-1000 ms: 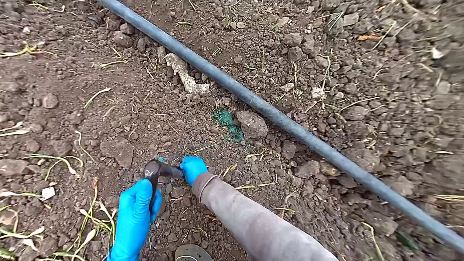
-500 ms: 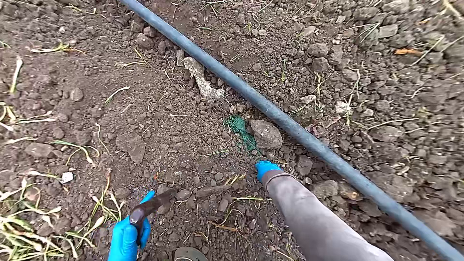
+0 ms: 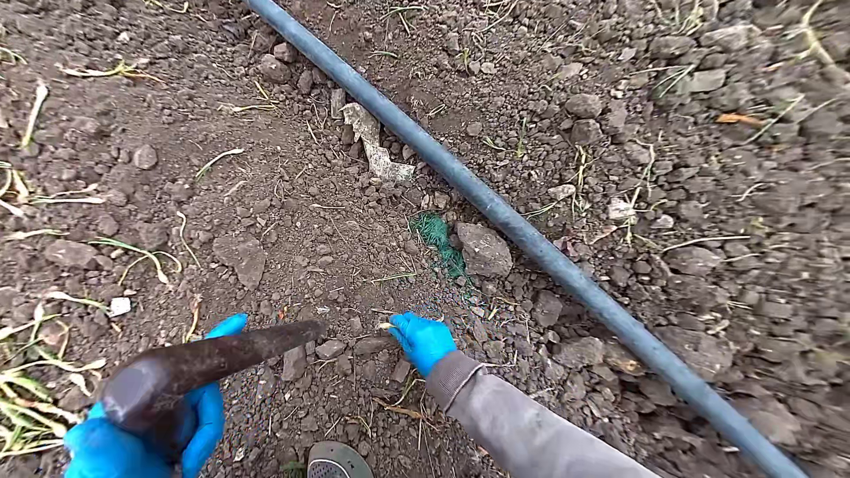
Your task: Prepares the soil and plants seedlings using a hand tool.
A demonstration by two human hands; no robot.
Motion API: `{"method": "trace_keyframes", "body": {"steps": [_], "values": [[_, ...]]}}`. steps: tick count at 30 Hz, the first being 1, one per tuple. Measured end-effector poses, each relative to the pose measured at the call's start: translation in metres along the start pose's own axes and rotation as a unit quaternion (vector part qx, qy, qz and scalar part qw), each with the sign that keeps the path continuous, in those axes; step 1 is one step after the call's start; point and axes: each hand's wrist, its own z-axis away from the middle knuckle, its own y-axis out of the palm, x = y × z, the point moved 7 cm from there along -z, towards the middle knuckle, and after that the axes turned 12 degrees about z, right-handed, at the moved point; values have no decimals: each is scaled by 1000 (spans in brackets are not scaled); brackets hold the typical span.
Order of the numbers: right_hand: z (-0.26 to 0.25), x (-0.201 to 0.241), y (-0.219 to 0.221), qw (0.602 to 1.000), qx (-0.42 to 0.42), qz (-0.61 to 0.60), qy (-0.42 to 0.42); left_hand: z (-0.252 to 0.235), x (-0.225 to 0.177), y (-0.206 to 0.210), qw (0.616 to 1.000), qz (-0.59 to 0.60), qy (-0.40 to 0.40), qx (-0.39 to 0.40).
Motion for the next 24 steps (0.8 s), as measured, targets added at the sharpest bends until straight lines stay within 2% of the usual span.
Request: {"method": "trace_keyframes", "body": {"steps": [1,3,5,7,9,11,13,16,18,19,21,24], "values": [[-2,20,-4,999,24,-6,-33,-9,2,9,998,-51,-29,-13],[-9,54,-17,996,55,-25,-67,-26,50,7,985,-129,-105,-45],[-15,78,-33,995,44,-30,-88,-29,133,-12,979,-109,-134,-106],[-23,102,-44,990,64,1,-126,-13,184,-31,979,-44,-116,-160],[-34,130,-36,975,102,51,-189,7,190,-35,980,4,-96,-173],[-44,152,-5,961,153,64,-221,25,168,-35,980,18,-72,-184],[-54,157,16,959,193,60,-197,39,131,-36,982,49,-38,-178],[-60,155,17,956,223,72,-179,64,74,-38,986,122,3,-113],[-61,148,12,952,227,70,-194,67,49,-32,992,100,14,-79],[-63,143,7,952,223,60,-199,61,46,-25,992,75,13,-98],[-62,133,-6,959,196,44,-198,45,74,-16,989,26,0,-144],[-56,134,-18,964,143,42,-222,22,171,-18,982,-2,-64,-178]]}}
